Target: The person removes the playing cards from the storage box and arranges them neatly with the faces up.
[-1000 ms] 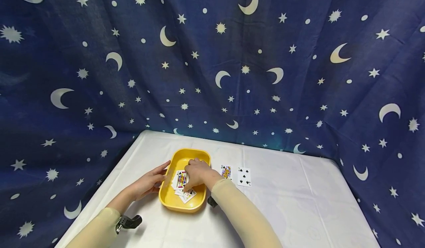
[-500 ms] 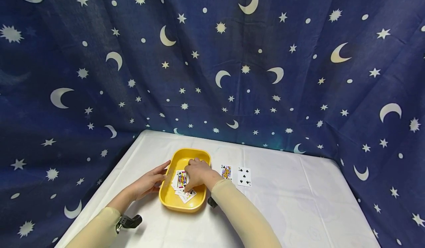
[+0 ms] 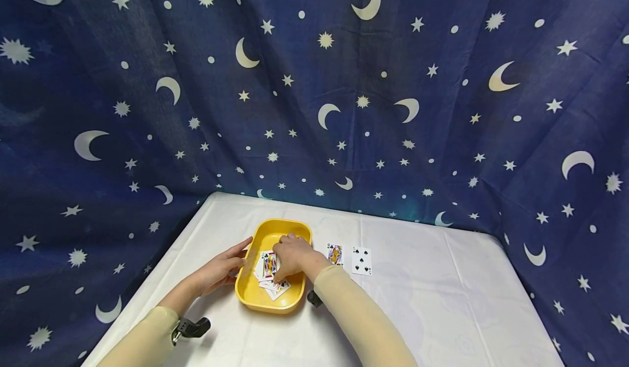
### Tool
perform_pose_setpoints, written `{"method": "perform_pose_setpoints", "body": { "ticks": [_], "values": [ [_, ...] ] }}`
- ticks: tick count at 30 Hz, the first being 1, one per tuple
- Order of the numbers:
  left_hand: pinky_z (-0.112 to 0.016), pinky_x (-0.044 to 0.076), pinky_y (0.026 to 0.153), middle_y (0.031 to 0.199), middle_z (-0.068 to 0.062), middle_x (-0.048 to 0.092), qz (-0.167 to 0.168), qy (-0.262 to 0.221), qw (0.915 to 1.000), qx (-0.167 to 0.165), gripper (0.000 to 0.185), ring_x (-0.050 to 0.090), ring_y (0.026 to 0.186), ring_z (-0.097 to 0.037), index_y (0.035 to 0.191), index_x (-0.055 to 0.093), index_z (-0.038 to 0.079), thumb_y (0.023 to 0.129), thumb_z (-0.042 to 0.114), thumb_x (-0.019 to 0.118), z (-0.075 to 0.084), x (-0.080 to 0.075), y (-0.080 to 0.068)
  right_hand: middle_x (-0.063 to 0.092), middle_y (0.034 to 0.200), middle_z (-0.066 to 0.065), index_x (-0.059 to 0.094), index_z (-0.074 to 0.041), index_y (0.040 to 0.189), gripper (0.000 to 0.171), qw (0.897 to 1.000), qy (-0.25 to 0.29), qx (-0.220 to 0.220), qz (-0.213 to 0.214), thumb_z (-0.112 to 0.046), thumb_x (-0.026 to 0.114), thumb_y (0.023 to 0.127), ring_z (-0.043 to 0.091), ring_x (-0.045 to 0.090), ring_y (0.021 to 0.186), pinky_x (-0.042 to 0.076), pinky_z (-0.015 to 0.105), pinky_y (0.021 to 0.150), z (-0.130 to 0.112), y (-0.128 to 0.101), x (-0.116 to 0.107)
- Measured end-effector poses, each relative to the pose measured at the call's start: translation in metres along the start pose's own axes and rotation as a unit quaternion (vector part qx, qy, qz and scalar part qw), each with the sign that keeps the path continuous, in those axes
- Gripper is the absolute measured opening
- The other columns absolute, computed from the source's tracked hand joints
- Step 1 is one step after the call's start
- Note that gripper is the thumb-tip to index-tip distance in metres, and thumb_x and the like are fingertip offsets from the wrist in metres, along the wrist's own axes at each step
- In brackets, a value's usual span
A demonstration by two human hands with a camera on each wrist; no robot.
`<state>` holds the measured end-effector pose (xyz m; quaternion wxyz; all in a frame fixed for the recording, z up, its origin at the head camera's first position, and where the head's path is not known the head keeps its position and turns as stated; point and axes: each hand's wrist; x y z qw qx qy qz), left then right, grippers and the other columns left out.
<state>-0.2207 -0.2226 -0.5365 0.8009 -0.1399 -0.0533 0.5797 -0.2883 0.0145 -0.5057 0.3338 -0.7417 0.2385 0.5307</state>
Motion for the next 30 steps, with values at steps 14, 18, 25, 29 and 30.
{"method": "perform_pose_setpoints", "body": {
  "ticks": [14,18,25,29,30],
  "values": [
    [-0.05,0.054,0.096,0.158,-0.022,0.039,0.004,-0.019,0.9998,-0.003,0.069,0.057,0.128,-0.036,0.165,0.022,0.023,0.102,0.013,0.05,0.002,0.004,-0.001,0.057,0.134,-0.003,0.06,-0.021,0.143,0.089,0.999,-0.009,-0.014,0.045,-0.059,0.086,0.067,0.016,0.044,0.12,0.039,0.037,0.111,0.01,-0.009,-0.01],
    [-0.05,0.054,0.096,0.158,-0.022,0.039,0.003,-0.021,0.9998,0.001,0.07,0.057,0.128,-0.036,0.165,0.022,0.022,0.102,0.013,0.05,0.002,0.004,-0.001,0.057,0.134,-0.004,0.06,-0.018,0.141,0.09,0.998,0.004,-0.016,0.061,-0.058,0.088,0.066,0.016,0.044,0.125,0.035,0.036,0.115,0.013,-0.014,-0.017],
    [-0.048,0.054,0.095,0.158,-0.022,0.04,0.001,-0.025,0.9997,0.005,0.07,0.057,0.128,-0.036,0.165,0.021,0.022,0.102,0.012,0.05,0.002,0.005,-0.001,0.056,0.14,-0.001,0.059,-0.016,0.141,0.088,0.996,0.043,-0.003,0.084,-0.055,0.089,0.068,0.018,0.044,0.127,0.037,0.039,0.114,0.021,-0.028,-0.029],
    [-0.049,0.055,0.095,0.158,-0.022,0.04,0.009,-0.019,0.9998,0.003,0.069,0.057,0.127,-0.036,0.165,0.023,0.022,0.102,0.013,0.05,0.002,0.005,-0.001,0.056,0.138,-0.003,0.058,-0.017,0.142,0.088,0.994,0.056,0.0,0.097,-0.053,0.089,0.068,0.017,0.044,0.126,0.037,0.04,0.114,0.03,-0.036,-0.035],
    [-0.049,0.055,0.095,0.157,-0.021,0.04,0.012,-0.018,0.9998,0.001,0.069,0.057,0.127,-0.035,0.165,0.024,0.023,0.102,0.013,0.05,0.002,0.005,-0.001,0.056,0.137,-0.004,0.057,-0.017,0.143,0.089,0.993,0.057,0.001,0.099,-0.054,0.088,0.068,0.017,0.044,0.126,0.037,0.04,0.113,0.032,-0.039,-0.036]
  ]
}}
Point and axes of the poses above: each hand's wrist, its own y-axis towards the middle knuckle, its own x-axis out of the palm, z = x × y
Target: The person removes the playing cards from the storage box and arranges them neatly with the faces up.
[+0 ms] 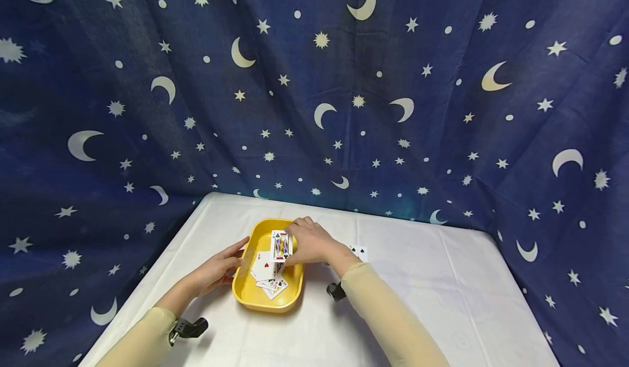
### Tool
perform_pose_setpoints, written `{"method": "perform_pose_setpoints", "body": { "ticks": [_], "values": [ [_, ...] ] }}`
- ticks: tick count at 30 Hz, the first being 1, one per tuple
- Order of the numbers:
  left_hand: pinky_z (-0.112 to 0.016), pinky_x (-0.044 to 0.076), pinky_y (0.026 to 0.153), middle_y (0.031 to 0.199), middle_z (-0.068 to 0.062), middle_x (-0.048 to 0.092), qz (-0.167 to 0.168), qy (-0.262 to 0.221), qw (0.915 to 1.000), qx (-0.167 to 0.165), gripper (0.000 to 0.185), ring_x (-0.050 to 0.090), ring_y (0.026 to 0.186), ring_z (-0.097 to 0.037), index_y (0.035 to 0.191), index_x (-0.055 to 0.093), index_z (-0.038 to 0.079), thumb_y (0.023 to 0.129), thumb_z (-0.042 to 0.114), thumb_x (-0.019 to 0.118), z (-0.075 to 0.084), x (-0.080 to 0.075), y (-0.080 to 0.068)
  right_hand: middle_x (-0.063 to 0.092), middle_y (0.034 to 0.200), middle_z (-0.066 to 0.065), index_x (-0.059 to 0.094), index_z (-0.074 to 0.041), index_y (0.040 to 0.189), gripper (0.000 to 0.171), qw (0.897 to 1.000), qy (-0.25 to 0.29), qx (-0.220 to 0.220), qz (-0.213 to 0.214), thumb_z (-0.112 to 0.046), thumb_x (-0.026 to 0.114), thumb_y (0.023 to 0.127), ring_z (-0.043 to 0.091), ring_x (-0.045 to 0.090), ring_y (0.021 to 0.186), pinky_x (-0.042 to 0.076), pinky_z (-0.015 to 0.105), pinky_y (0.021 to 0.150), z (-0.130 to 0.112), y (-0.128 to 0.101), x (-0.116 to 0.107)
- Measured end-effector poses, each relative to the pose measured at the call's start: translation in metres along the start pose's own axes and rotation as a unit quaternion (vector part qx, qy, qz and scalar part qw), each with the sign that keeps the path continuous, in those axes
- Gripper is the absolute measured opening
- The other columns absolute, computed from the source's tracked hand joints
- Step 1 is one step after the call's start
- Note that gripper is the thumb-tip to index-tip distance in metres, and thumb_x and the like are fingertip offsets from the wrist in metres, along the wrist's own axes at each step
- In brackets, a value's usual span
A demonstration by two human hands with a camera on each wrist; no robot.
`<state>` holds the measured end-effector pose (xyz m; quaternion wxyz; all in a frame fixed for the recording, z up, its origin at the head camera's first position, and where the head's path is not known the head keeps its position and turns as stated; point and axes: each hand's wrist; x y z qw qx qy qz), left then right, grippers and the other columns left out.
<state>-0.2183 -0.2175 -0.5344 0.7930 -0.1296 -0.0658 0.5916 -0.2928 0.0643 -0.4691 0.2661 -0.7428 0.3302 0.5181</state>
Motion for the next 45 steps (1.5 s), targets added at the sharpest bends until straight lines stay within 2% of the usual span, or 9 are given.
{"method": "perform_pose_setpoints", "body": {
  "ticks": [7,17,29,35,45],
  "values": [
    [-0.048,0.054,0.096,0.157,-0.02,0.041,-0.002,0.002,1.0,-0.003,0.069,0.057,0.128,-0.035,0.165,0.024,0.024,0.102,0.013,0.05,0.0,0.0,0.0,0.053,0.144,0.0,0.054,-0.02,0.148,0.095,0.999,0.006,0.025,0.021,-0.065,0.083,0.07,0.02,0.042,0.135,0.034,0.043,0.116,0.02,-0.022,-0.02],
    [-0.046,0.056,0.093,0.159,-0.019,0.039,0.004,0.0,1.0,-0.007,0.069,0.057,0.128,-0.033,0.164,0.026,0.025,0.101,0.014,0.053,-0.001,-0.002,0.002,0.046,0.152,0.009,0.051,-0.017,0.151,0.092,0.996,0.011,0.073,0.041,-0.051,0.086,0.073,0.031,0.036,0.143,0.032,0.056,0.116,0.067,-0.062,-0.04],
    [-0.048,0.052,0.099,0.158,-0.02,0.04,-0.014,-0.003,0.9999,0.004,0.072,0.055,0.13,-0.034,0.165,0.022,0.023,0.101,0.014,0.054,-0.003,-0.003,0.003,0.051,0.143,0.017,0.055,-0.007,0.145,0.087,0.993,0.016,0.1,0.058,-0.035,0.091,0.071,0.038,0.041,0.133,0.036,0.061,0.11,0.121,-0.11,-0.035],
    [-0.05,0.051,0.101,0.159,-0.021,0.039,-0.014,0.002,0.9998,0.012,0.071,0.054,0.131,-0.035,0.165,0.022,0.022,0.102,0.013,0.053,-0.003,-0.003,0.003,0.051,0.142,0.019,0.055,-0.005,0.145,0.087,0.992,0.011,0.114,0.055,-0.033,0.092,0.07,0.039,0.042,0.129,0.037,0.061,0.109,0.139,-0.124,-0.03],
    [-0.047,0.054,0.095,0.157,-0.021,0.041,-0.012,-0.001,0.9999,0.009,0.071,0.057,0.127,-0.034,0.165,0.023,0.022,0.102,0.014,0.053,-0.003,-0.003,0.002,0.05,0.139,0.02,0.055,-0.003,0.144,0.086,0.988,0.015,0.146,0.044,-0.027,0.092,0.07,0.042,0.042,0.128,0.037,0.063,0.108,0.16,-0.144,-0.02]
  ]
}}
Point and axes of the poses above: each hand's wrist, its own y-axis towards the middle knuckle, its own x-axis out of the palm, z = x × y
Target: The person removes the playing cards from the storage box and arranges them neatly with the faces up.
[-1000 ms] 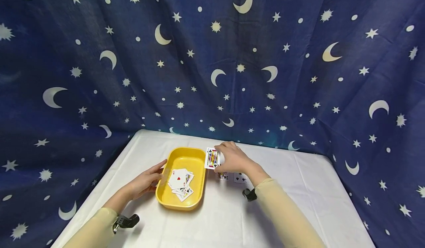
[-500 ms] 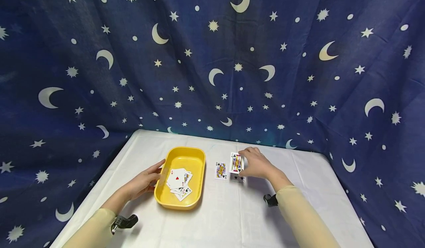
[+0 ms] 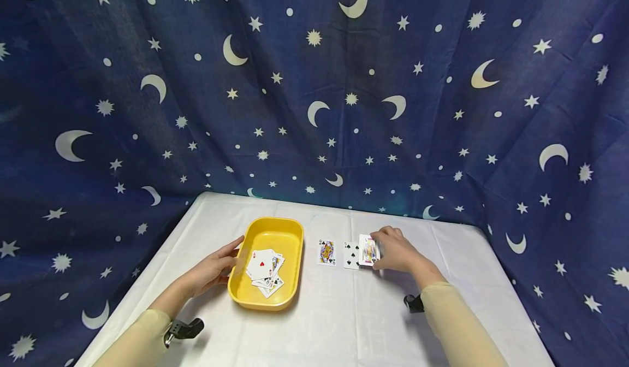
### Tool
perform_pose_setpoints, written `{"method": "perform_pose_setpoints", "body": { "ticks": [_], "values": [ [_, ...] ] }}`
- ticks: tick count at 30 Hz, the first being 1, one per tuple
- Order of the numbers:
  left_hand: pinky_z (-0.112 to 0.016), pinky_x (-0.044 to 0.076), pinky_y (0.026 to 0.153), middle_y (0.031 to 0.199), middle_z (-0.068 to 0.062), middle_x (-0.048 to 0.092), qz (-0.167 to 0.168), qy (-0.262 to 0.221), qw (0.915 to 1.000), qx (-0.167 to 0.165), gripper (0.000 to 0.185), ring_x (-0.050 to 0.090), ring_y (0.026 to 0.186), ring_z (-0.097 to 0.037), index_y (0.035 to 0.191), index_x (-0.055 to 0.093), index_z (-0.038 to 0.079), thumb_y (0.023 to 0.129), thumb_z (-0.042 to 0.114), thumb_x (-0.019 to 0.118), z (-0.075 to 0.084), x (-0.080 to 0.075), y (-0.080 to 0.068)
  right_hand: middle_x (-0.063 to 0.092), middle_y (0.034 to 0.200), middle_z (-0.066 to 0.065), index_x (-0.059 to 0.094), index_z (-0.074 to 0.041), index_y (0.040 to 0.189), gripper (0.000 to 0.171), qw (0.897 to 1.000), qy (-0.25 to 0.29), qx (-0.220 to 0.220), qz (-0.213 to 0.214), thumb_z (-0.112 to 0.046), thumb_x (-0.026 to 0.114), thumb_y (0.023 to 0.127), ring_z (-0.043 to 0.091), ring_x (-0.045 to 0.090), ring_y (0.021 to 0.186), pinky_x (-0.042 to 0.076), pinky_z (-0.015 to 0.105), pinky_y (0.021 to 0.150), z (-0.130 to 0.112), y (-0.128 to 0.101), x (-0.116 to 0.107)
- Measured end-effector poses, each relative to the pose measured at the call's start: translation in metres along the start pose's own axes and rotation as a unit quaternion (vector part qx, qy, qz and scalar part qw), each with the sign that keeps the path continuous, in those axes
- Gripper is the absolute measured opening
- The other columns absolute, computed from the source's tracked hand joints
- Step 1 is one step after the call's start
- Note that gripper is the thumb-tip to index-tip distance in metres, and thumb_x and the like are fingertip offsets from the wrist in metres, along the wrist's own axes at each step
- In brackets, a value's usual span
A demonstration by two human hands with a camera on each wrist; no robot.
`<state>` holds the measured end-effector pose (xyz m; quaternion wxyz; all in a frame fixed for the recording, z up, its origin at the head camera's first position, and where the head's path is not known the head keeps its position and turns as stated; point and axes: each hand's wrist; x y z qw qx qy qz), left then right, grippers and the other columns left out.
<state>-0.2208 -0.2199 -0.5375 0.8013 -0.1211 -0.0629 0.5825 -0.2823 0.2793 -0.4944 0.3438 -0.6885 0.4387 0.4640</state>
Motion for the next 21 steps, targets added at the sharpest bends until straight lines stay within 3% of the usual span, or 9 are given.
{"method": "perform_pose_setpoints", "body": {
  "ticks": [10,21],
  "values": [
    [-0.048,0.053,0.097,0.156,-0.02,0.043,0.009,0.011,0.9999,-0.005,0.07,0.058,0.127,-0.034,0.165,0.024,0.023,0.102,0.015,0.053,0.0,0.001,0.0,0.051,0.136,0.02,0.056,-0.002,0.144,0.088,0.999,0.006,0.029,-0.022,-0.028,0.092,0.068,0.04,0.043,0.124,0.036,0.064,0.108,0.033,-0.008,0.009],
    [-0.049,0.053,0.097,0.157,-0.02,0.042,0.012,0.011,0.9998,-0.011,0.07,0.059,0.125,-0.033,0.165,0.024,0.024,0.101,0.015,0.053,0.001,0.001,0.0,0.05,0.138,0.022,0.057,-0.005,0.143,0.084,0.994,0.025,0.063,-0.08,-0.025,0.092,0.069,0.043,0.041,0.126,0.033,0.07,0.107,0.032,-0.006,0.005]
  ]
}}
Point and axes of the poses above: each hand's wrist, its own y-axis towards the middle knuckle, its own x-axis out of the palm, z = x × y
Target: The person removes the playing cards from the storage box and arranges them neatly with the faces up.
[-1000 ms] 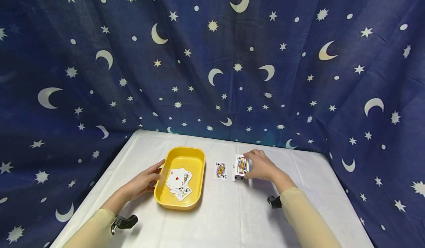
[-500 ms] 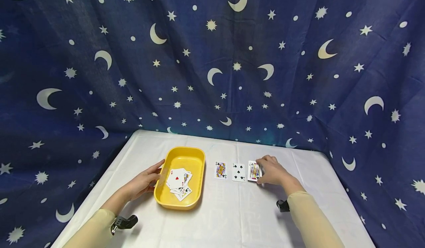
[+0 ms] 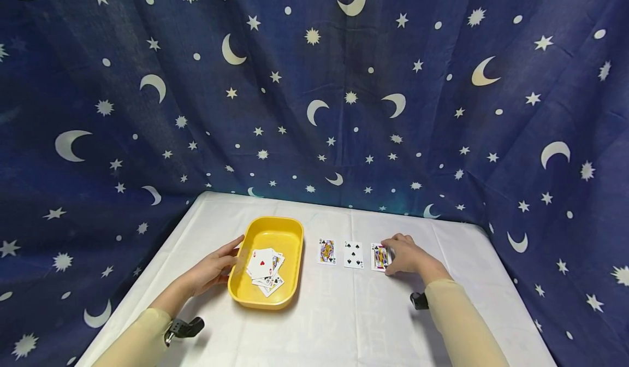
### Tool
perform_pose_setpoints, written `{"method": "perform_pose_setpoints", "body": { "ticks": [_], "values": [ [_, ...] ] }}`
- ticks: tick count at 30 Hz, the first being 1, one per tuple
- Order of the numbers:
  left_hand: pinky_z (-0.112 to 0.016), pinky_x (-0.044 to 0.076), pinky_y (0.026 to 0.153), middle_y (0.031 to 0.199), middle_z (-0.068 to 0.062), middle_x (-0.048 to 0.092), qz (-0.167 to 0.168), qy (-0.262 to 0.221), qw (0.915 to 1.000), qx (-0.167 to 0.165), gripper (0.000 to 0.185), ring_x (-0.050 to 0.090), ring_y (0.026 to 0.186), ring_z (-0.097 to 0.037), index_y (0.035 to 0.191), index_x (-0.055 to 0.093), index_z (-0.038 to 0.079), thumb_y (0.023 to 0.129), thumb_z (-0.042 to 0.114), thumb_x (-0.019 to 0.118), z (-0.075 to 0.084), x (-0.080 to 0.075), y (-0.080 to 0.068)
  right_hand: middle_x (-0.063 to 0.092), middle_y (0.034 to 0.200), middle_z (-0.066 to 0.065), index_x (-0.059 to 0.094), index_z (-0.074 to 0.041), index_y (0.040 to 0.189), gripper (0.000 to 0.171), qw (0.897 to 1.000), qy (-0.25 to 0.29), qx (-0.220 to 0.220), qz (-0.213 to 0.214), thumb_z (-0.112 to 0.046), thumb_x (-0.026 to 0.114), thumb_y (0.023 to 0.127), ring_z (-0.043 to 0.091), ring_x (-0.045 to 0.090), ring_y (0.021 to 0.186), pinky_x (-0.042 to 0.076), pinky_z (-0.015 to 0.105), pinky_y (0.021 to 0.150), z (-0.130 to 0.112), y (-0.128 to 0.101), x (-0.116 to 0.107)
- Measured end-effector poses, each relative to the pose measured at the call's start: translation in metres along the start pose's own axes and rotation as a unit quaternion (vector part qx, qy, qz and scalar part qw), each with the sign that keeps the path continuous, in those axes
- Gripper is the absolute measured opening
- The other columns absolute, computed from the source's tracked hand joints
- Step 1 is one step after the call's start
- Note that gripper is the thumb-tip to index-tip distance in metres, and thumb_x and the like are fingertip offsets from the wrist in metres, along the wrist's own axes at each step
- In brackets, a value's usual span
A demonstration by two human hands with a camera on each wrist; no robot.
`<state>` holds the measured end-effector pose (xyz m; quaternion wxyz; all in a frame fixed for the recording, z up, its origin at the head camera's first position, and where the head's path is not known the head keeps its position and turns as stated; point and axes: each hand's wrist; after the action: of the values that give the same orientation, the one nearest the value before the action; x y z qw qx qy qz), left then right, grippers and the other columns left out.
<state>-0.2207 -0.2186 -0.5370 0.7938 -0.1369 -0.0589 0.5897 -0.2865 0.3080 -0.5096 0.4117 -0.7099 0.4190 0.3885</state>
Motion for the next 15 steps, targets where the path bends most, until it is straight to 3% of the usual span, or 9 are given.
{"method": "perform_pose_setpoints", "body": {
  "ticks": [15],
  "values": [
    [-0.048,0.054,0.097,0.159,-0.019,0.04,-0.001,0.006,1.0,-0.006,0.07,0.057,0.128,-0.034,0.165,0.025,0.025,0.102,0.015,0.052,0.0011,-0.0003,-0.0005,0.051,0.134,0.02,0.058,-0.008,0.143,0.083,1.0,0.004,0.003,-0.022,-0.021,0.092,0.069,0.04,0.043,0.122,0.035,0.069,0.106,-0.0042,0.0011,-0.0048]
  ]
}}
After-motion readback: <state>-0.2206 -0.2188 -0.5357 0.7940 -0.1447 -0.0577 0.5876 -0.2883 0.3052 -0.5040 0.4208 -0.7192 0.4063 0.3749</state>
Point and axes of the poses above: each hand's wrist, its own y-axis towards the middle knuckle, its own x-axis out of the palm, z = x × y
